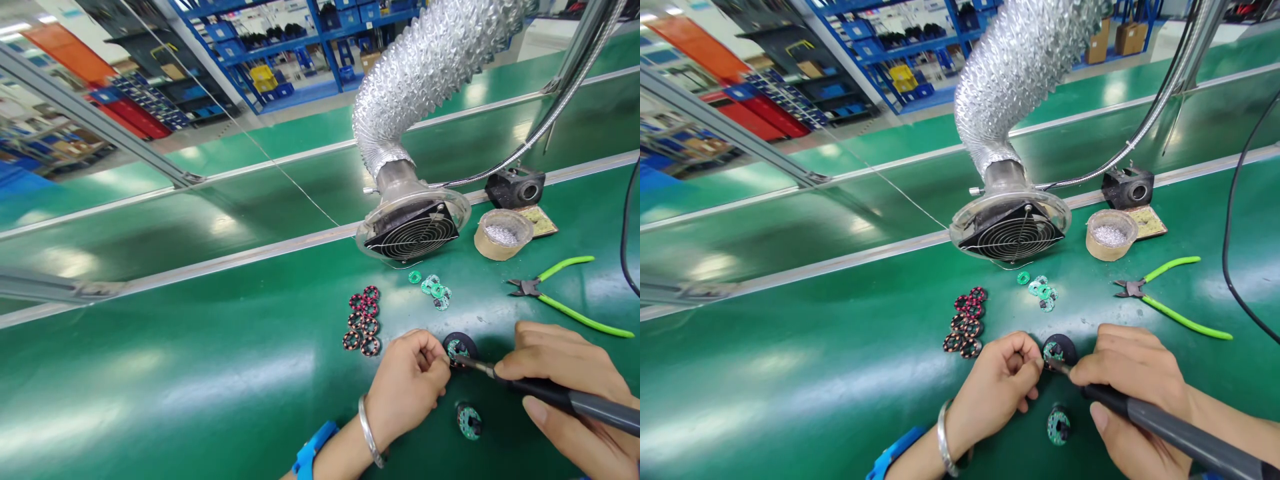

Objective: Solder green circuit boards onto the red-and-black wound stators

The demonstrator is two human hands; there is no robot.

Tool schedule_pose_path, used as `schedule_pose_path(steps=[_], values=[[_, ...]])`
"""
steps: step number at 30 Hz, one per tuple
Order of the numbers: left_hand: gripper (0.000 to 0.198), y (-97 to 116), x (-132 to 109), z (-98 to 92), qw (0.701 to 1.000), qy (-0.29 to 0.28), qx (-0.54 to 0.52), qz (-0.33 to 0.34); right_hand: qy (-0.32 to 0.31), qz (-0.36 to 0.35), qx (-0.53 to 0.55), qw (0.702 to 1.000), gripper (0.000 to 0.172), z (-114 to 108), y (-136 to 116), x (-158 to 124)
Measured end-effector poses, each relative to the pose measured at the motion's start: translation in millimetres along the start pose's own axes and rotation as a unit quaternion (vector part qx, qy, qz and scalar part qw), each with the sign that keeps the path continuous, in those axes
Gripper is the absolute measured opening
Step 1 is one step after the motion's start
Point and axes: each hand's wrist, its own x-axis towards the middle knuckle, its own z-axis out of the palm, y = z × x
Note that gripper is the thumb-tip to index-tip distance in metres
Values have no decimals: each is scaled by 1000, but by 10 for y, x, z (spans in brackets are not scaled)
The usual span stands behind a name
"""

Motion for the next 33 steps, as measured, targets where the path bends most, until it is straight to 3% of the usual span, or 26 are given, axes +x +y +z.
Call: schedule_pose_path(steps=[8, 12, 15, 17, 21, 24, 28, 33], values=[[6, -15, -14, -8, 1000, -9, -18, 22, 20, -15, -21, 999, 25, -42, 89, -34], [5, -35, -24, -2, 998, -3, -9, 55, 73, 16, -156, 985, 31, -125, 314, -12], [5, -64, -19, -3, 998, -3, -19, 66, 91, 55, -238, 965, 24, -302, 540, -47], [6, -90, -15, -10, 997, -8, -29, 72, 52, 49, -299, 952, 19, -479, 711, -120], [6, -140, -16, -24, 995, -13, -37, 87, -49, 19, -392, 919, 53, -828, 1046, -316], [7, -152, -15, -27, 995, -17, -42, 92, -88, 12, -413, 906, 51, -968, 1202, -390], [8, -139, 0, -24, 995, -20, -49, 90, -91, -5, -430, 898, 26, -960, 1219, -362], [9, -120, 7, -6, 996, -14, -42, 84, -51, -18, -353, 934, 20, -663, 888, -337]])
